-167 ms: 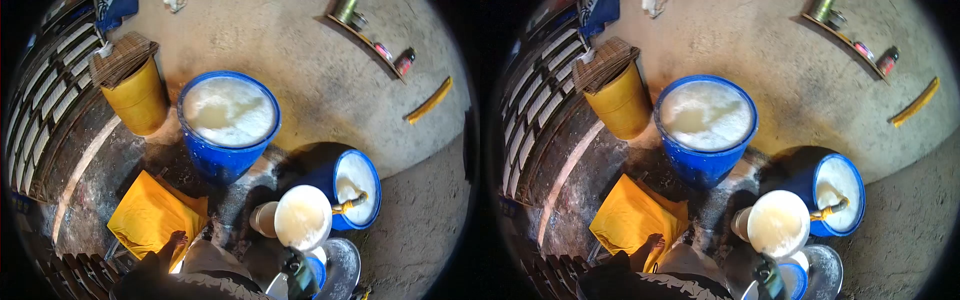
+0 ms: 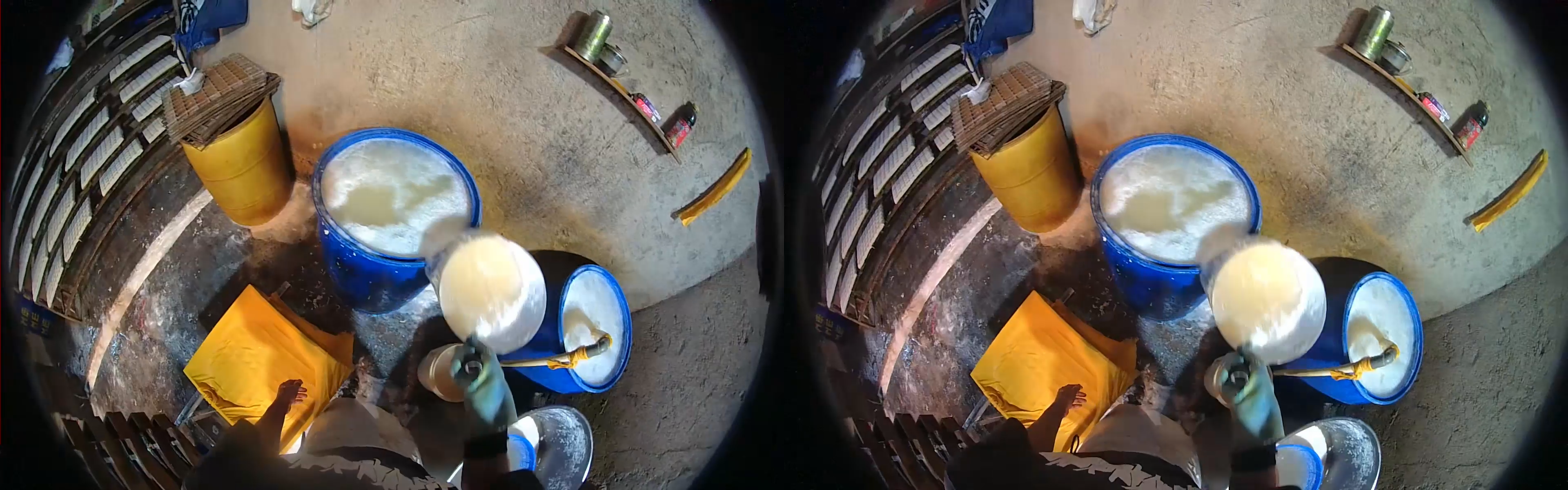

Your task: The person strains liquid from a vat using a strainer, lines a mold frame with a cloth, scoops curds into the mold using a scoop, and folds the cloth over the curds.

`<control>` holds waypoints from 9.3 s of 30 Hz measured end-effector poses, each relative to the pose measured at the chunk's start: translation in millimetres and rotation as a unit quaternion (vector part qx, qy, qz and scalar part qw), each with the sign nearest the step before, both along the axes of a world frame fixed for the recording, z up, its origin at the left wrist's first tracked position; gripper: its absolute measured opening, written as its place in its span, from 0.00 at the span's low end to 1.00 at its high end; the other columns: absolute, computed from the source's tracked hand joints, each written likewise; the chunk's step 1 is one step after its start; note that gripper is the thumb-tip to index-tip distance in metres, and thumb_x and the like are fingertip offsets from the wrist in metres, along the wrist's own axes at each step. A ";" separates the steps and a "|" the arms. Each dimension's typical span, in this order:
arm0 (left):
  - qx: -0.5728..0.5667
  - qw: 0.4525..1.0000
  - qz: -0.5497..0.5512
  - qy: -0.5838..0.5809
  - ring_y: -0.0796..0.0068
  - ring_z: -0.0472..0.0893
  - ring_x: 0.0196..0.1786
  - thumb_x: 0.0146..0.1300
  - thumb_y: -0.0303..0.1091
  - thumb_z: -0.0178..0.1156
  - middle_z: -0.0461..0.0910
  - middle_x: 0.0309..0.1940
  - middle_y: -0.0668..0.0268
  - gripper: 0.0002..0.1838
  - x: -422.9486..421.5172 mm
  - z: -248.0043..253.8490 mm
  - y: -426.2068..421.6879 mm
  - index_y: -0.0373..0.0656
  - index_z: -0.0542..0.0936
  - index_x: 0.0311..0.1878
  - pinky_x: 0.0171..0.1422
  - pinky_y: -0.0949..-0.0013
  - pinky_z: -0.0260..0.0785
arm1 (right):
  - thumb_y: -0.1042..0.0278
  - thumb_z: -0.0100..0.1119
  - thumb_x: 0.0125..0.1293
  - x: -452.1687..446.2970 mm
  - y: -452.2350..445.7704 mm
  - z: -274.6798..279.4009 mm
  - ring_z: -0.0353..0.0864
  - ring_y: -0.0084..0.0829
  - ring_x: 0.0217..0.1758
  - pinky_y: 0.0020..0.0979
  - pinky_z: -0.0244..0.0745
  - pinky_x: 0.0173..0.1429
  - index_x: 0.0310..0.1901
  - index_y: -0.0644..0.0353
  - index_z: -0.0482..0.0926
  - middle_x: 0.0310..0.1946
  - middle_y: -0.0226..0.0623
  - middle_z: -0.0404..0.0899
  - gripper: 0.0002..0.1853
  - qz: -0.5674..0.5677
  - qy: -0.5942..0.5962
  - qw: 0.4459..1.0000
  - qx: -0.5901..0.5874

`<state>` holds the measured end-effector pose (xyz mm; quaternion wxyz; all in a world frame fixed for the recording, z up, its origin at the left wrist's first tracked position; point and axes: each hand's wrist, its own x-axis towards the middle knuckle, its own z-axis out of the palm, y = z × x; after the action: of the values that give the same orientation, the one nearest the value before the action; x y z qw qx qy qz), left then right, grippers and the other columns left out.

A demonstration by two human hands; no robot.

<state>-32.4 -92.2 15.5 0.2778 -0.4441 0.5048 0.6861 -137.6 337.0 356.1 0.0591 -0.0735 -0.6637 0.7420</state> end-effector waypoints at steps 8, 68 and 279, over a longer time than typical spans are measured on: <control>-0.045 0.998 -0.022 0.028 0.67 0.82 0.34 0.67 0.45 0.55 0.82 0.38 0.60 0.14 27.3 1.1 -3.0 0.49 0.74 0.49 0.37 0.62 0.73 | 0.61 0.56 0.65 -162.6 2.0 -11.3 0.68 0.22 0.19 0.27 0.66 0.23 0.40 0.54 0.70 0.19 0.26 0.67 0.09 -0.169 -0.121 0.962 -0.176; -0.067 0.959 -0.276 -0.011 0.62 0.82 0.33 0.66 0.44 0.55 0.78 0.40 0.64 0.16 42.1 -35.8 126.7 0.51 0.74 0.53 0.37 0.62 0.73 | 0.58 0.51 0.68 388.4 214.0 -104.2 0.64 0.29 0.15 0.29 0.62 0.21 0.29 0.53 0.73 0.16 0.27 0.66 0.12 -0.207 -0.400 0.797 -0.402; -0.176 0.734 -0.652 0.078 0.68 0.84 0.39 0.68 0.44 0.51 0.81 0.45 0.60 0.20 113.7 128.9 435.2 0.43 0.73 0.57 0.40 0.66 0.74 | 0.59 0.63 0.57 747.0 380.7 -514.0 0.77 0.37 0.27 0.35 0.71 0.32 0.48 0.59 0.73 0.29 0.39 0.78 0.20 -0.715 -0.389 0.571 -0.110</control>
<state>81.3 343.0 144.4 0.5332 0.0079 0.8024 0.2679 609.5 717.7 -157.9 0.2980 -0.8116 -0.2677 0.4253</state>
